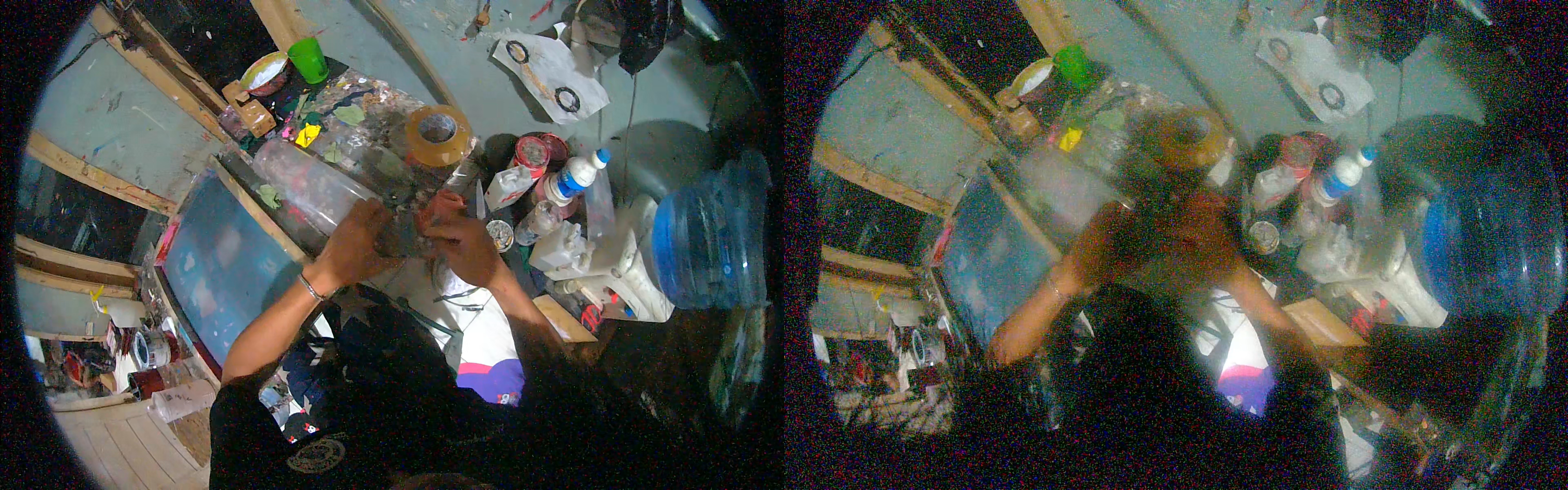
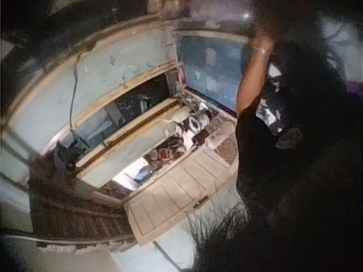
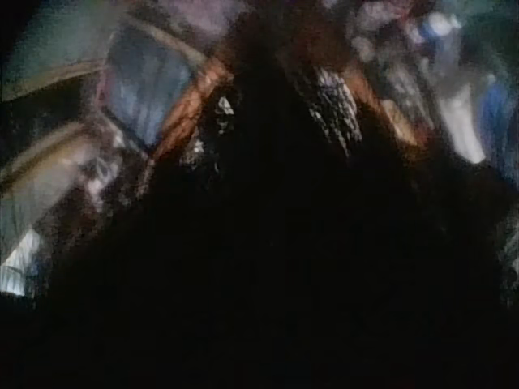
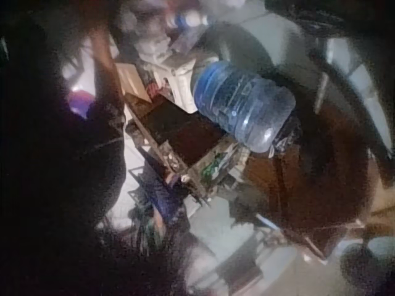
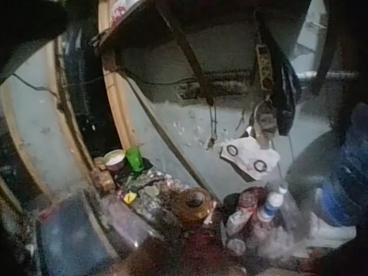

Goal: The person cleans a screen-printing frame with a cloth, adjusts small components on a squeegee, and then organizes printed fabric pieces by picking them up and stacking them on the floor.

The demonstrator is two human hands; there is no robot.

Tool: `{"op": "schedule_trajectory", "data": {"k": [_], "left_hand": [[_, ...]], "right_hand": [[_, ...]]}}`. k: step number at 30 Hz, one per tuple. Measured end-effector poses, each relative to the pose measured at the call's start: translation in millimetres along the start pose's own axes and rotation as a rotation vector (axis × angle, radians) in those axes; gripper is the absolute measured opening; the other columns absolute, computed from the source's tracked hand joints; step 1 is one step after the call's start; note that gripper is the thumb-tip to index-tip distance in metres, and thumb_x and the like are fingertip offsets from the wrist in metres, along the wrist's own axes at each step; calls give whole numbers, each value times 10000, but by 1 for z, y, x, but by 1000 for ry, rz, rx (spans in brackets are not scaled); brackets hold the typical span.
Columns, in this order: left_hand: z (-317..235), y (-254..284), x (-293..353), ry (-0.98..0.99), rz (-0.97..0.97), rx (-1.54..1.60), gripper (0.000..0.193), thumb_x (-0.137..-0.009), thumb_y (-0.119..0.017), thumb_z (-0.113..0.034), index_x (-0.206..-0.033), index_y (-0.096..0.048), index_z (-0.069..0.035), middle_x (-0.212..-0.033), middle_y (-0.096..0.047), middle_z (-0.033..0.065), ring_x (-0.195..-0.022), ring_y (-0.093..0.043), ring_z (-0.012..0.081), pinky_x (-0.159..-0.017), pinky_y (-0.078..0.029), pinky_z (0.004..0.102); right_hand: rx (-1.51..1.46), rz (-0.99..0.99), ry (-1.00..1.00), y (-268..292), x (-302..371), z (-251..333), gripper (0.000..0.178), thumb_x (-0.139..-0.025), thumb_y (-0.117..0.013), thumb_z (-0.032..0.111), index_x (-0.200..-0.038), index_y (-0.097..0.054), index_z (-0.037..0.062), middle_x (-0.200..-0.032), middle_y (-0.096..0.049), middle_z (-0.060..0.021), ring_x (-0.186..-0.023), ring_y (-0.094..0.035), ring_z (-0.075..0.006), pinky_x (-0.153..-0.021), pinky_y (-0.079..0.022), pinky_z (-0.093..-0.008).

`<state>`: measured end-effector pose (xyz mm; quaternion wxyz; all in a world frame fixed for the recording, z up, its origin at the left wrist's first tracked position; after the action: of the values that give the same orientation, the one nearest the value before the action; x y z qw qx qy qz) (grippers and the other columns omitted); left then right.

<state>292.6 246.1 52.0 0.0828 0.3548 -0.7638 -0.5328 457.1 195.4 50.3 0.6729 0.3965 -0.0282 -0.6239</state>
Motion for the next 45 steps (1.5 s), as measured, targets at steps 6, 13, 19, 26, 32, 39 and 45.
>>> {"op": "schedule_trajectory", "data": {"k": [6, 13, 19, 26, 32, 39, 45], "left_hand": [[15, -1, -3, 24, 2, -84, 710, -619, -863, -302, -1164, -564, 41, -1215, -530, 238, -1123, -524, 419, -983, -451, 458], [42, 73, 67, 273, -317, 118, 662, -613, -866, -250, -1137, -592, 47, -1057, -576, 184, -987, -574, 362, -877, -477, 413], [-1, 183, 262, 597, -747, -115, 632, -593, -875, -239, -1101, -621, 38, -970, -608, 155, -900, -590, 299, -836, -467, 369], [-140, 157, 492, 1149, -1129, -422, 661, -580, -878, -217, -1130, -616, 38, -1013, -598, 137, -938, -591, 257, -861, -457, 333], [-258, 107, 568, 1437, -1810, -150, 623, -592, -828, -193, -1124, -606, 44, -1028, -547, 71, -959, -543, 187, -887, -414, 283], [-252, 54, 542, 1566, -1836, -66, 635, -594, -825, -201, -1142, -612, 39, -1005, -536, 61, -950, -541, 171, -855, -431, 287], [-200, 55, 538, 1558, -1492, 5, 644, -595, -836, -188, -1150, -594, 30, -1080, -549, 85, -997, -543, 211, -912, -419, 317]], "right_hand": [[-299, 207, -264, 5, 23, -10, 236, -818, -621, -48, -1047, -678, -48, -929, -679, -113, -758, -659, -213, -682, -516, -321], [-757, 201, -710, -52, 44, -50, 244, -851, -583, -59, -1084, -642, -100, -882, -661, -108, -739, -637, -175, -665, -533, -301], [-611, 549, -433, -197, 12, 23, 123, -838, -580, -27, -939, -647, -47, -870, -636, -87, -748, -590, -156, -680, -496, -298], [-1164, 1573, -718, -372, 104, 210, 256, -916, -563, -13, -1155, -597, -97, -1055, -661, -151, -938, -640, -208, -799, -533, -357], [-1000, 1637, -513, -490, 213, 202, 191, -891, -573, -47, -1081, -587, -52, -1028, -640, -114, -941, -637, -224, -873, -554, -376], [-596, 1181, -43, -607, 168, 41, 313, -887, -654, 229, -1092, -668, -7, -1081, -683, -130, -965, -653, -293, -860, -515, -415], [-256, 1279, -469, -564, 196, 13, 218, -874, -542, 65, -1068, -577, -29, -1088, -617, -200, -1041, -621, -309, -863, -542, -429]]}}
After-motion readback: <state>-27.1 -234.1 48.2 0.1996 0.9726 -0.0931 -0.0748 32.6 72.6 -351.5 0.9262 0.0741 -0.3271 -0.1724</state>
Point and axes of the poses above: each hand's wrist, its own x-axis away from the middle knuckle, its own y-axis out of the back of the hand, z = x × y, the point moved 7 cm from there along -x, towards the middle knuckle
